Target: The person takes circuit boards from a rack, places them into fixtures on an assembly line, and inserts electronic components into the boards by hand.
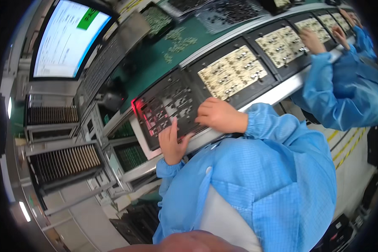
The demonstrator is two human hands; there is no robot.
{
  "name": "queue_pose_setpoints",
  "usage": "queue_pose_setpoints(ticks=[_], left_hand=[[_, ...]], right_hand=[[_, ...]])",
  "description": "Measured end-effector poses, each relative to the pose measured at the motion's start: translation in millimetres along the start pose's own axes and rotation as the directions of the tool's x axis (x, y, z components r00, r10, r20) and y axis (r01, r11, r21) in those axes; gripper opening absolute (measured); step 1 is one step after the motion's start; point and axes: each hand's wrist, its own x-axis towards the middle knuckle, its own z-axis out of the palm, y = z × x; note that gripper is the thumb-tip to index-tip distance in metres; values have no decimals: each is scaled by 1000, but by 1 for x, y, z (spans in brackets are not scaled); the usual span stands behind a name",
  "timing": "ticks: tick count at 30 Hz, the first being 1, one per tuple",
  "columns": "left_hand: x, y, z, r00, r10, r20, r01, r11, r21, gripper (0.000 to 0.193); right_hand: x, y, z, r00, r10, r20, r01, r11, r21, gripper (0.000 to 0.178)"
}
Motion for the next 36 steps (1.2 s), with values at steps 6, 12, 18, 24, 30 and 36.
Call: queue_pose_setpoints(ticks=[6,12,18,24,30,36], left_hand=[[12,-86,-46,805,-172,-568,390,875,287,59],[-10,-115,-43,840,-512,-180,536,835,124,49],[-9,-168,-145,871,-209,-444,276,957,92,37],[-33,-255,-404,365,122,-923,621,707,339,14],[-74,-370,-558,630,139,-764,775,-52,630,23],[-135,-429,-626,361,305,-881,268,871,412,24]], right_hand=[[40,6,44,989,-1,-150,0,1000,-6,20],[37,10,32,986,77,-145,-70,996,52,16],[39,-12,29,975,172,-137,-155,979,130,27],[23,-8,27,971,215,-106,-207,975,80,23],[33,-11,37,968,164,-191,-153,986,70,17],[35,10,58,974,92,-205,-83,995,55,4]])
